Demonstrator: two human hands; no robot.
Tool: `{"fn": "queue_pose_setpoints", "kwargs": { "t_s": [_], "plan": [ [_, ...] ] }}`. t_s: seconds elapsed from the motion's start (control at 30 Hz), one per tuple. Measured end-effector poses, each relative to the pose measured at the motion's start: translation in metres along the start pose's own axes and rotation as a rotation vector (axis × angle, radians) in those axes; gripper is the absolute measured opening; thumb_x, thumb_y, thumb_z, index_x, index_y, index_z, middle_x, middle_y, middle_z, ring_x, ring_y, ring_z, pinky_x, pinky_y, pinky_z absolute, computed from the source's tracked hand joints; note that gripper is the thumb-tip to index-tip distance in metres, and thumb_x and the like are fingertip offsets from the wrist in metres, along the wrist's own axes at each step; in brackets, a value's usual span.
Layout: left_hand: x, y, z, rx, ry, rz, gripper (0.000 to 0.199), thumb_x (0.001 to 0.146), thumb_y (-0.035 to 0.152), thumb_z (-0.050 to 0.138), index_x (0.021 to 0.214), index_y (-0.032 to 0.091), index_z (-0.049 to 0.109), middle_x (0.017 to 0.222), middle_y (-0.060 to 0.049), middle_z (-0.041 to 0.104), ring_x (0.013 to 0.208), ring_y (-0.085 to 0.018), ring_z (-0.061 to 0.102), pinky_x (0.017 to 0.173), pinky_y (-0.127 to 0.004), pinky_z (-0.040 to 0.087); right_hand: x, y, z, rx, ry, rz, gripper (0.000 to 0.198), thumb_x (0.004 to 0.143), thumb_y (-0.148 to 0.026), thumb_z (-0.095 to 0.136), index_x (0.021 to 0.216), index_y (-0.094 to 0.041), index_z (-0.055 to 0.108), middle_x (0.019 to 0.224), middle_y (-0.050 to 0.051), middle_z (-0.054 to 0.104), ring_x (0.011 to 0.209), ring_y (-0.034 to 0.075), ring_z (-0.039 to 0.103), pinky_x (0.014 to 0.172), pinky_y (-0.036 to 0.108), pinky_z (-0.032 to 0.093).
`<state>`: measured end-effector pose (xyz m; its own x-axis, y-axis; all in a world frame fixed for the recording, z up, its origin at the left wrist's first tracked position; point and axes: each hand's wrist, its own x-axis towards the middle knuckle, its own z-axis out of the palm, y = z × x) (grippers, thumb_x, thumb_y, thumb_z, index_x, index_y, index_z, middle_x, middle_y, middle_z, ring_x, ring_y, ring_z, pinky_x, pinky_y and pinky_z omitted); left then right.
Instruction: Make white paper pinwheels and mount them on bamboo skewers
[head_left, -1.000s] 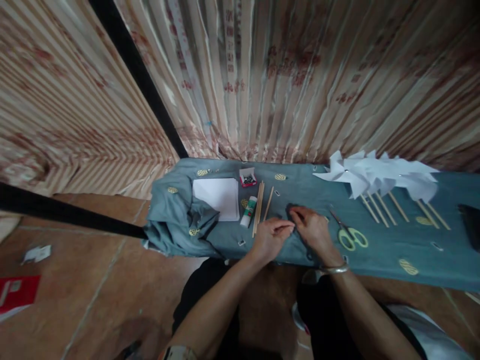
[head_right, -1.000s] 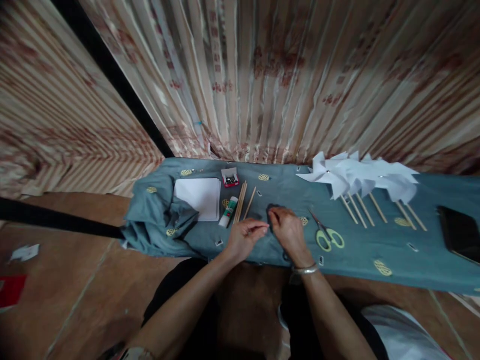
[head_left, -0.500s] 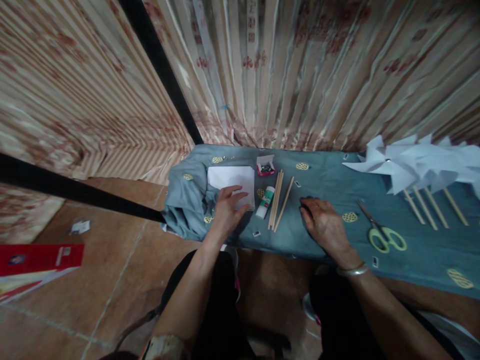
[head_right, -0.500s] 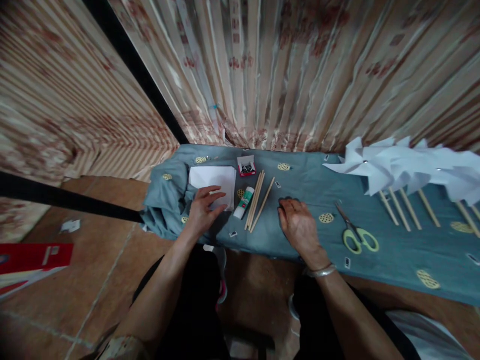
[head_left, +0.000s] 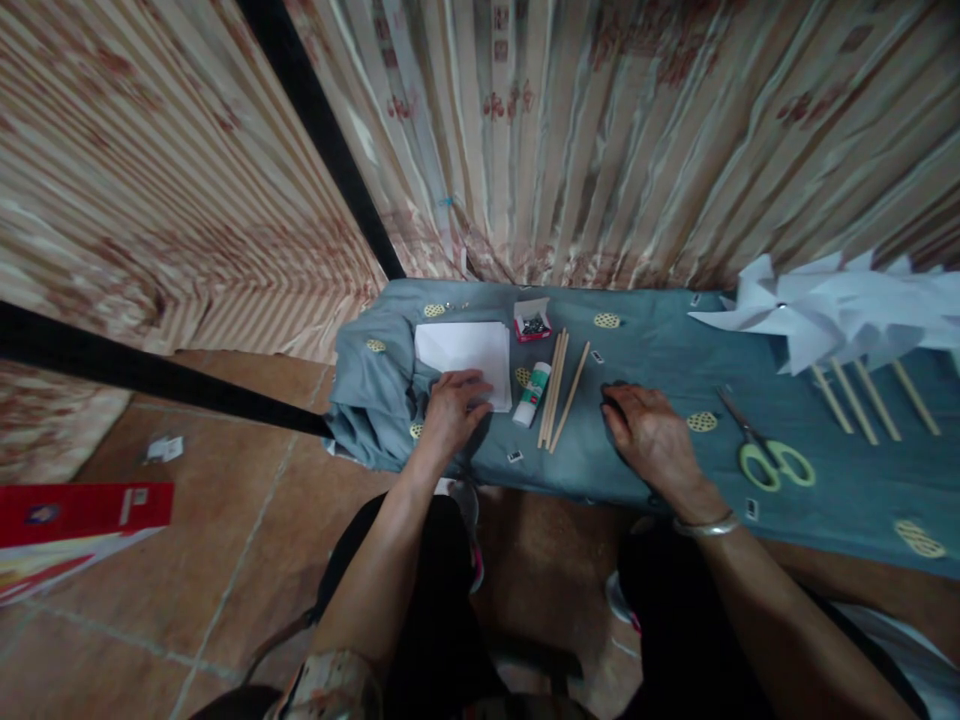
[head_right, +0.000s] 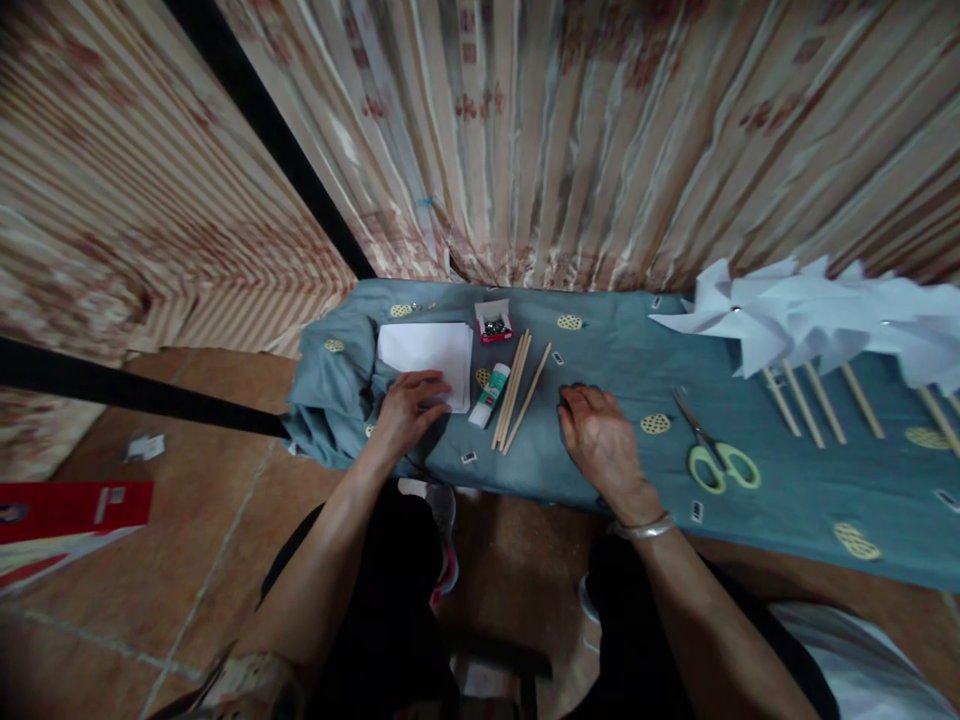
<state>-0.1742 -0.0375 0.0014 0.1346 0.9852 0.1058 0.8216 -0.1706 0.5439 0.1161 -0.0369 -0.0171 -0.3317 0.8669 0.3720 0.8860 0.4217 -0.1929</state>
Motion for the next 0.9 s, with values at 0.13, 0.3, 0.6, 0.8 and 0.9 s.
{"fn": "queue_pose_setpoints", "kwargs": {
  "t_s": [0.13,0.3,0.6,0.8,0.9],
  "plan": [
    [-0.0011,-0.0011,0.0008,0.047,-0.004,0.048,0.018,0.083,0.018,0.065,0.1,0.018,0.074,0.119,-0.01,0.068,0.111,-0.025,0.06,0.099,-0.042,0.046,-0.0001,0.0003,0.0,-0.009,-0.013,0.004,0.032,0.093,-0.026,0.044,0.112,-0.011,0.064,0.101,0.015,0.069,0.092,0.028,0.06,0.086,0.04,0.049],
    [-0.0053,0.0022,0.0032,0.109,0.005,0.106,0.02,0.084,0.02,0.066,0.102,0.019,0.072,0.123,-0.01,0.066,0.112,-0.025,0.059,0.099,-0.042,0.046,-0.0004,0.0005,-0.0001,-0.002,-0.017,0.01,0.032,0.094,-0.027,0.042,0.113,-0.013,0.064,0.102,0.015,0.068,0.092,0.029,0.06,0.087,0.041,0.048],
    [-0.0056,0.0008,0.0039,0.099,-0.014,0.129,0.022,0.09,0.019,0.057,0.105,0.019,0.073,0.119,-0.008,0.07,0.112,-0.023,0.061,0.1,-0.039,0.049,0.0004,-0.0001,-0.0007,-0.004,-0.026,0.005,0.032,0.093,-0.025,0.043,0.112,-0.01,0.065,0.102,0.016,0.068,0.093,0.029,0.06,0.087,0.04,0.048],
    [-0.0072,0.0014,0.0058,0.077,0.069,0.108,0.023,0.093,0.02,0.052,0.105,0.02,0.072,0.11,-0.008,0.073,0.103,-0.02,0.066,0.094,-0.034,0.052,-0.0002,0.0,0.0003,-0.005,-0.017,-0.001,0.032,0.093,-0.025,0.043,0.111,-0.011,0.065,0.101,0.016,0.068,0.092,0.029,0.06,0.088,0.041,0.047],
    [-0.0071,0.0025,0.0065,0.057,0.142,0.074,0.022,0.092,0.018,0.052,0.101,0.019,0.072,0.101,-0.008,0.074,0.095,-0.02,0.068,0.088,-0.032,0.053,-0.0007,0.0009,0.0009,-0.015,-0.008,-0.01,0.031,0.093,-0.025,0.043,0.111,-0.011,0.065,0.101,0.016,0.068,0.093,0.029,0.06,0.088,0.041,0.048]
  ]
}}
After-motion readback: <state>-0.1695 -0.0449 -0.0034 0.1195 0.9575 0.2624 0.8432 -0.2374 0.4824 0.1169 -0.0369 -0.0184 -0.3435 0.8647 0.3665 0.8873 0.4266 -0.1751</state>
